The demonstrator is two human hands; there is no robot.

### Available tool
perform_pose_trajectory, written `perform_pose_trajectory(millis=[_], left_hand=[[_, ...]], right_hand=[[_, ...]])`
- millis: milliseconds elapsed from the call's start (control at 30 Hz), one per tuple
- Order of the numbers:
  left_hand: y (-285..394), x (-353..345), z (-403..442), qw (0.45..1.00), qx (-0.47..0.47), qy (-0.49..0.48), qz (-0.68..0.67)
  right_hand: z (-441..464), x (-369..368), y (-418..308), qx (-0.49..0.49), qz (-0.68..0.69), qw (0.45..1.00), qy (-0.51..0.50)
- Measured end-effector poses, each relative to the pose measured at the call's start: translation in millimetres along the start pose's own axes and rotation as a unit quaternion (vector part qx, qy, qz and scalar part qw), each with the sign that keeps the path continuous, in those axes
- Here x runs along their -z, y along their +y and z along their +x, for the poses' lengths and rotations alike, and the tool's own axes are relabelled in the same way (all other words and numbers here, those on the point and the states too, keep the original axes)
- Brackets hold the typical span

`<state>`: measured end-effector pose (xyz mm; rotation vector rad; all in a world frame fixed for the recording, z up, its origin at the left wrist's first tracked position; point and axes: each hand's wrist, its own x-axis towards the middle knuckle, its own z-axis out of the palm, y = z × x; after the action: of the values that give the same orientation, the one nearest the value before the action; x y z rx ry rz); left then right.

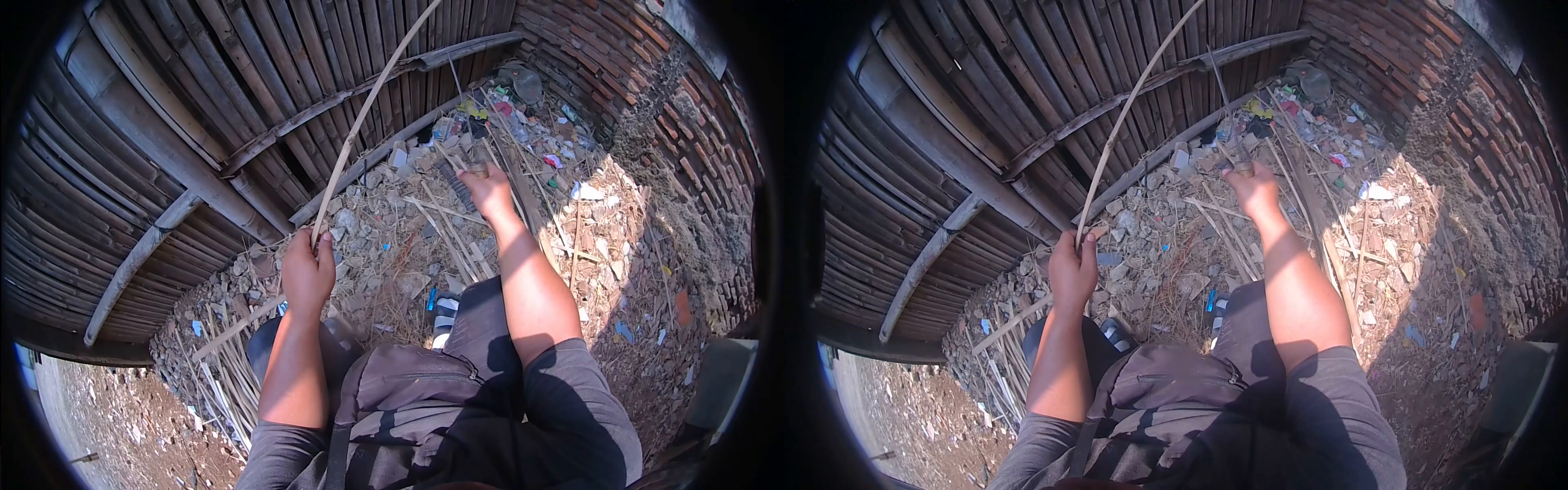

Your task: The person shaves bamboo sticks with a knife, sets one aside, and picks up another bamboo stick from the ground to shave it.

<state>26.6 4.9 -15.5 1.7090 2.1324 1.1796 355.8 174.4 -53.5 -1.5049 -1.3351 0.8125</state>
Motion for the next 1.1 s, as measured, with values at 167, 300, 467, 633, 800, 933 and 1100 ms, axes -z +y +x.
perform_pose_trajectory(millis=[167,300,467,633,800,933,1100], left_hand=[[-6,-1,0,0.998,0.02,-0.052,0.02],[-4,-1,0,0.995,0.02,-0.097,0.013],[-11,-5,-1,0.994,0.001,-0.1,0.036],[-7,-1,0,0.993,0.007,-0.11,0.045],[-9,-2,-2,0.994,-0.001,-0.107,0.034],[-9,-1,-2,0.992,0.008,-0.117,0.04],[-11,-1,-2,0.991,0.01,-0.122,0.046]], right_hand=[[-2,-1,-1,0.068,-0.025,0.997,-0.022],[-21,1,-33,0.035,-0.097,0.993,-0.058],[-20,-4,-28,0.086,-0.173,0.975,-0.107],[-24,-8,-39,0.104,-0.223,0.953,-0.177],[-29,-10,-38,0.138,-0.265,0.934,-0.195],[-35,-11,-51,0.119,-0.28,0.923,-0.236],[-35,-14,-54,0.102,-0.297,0.91,-0.27]])
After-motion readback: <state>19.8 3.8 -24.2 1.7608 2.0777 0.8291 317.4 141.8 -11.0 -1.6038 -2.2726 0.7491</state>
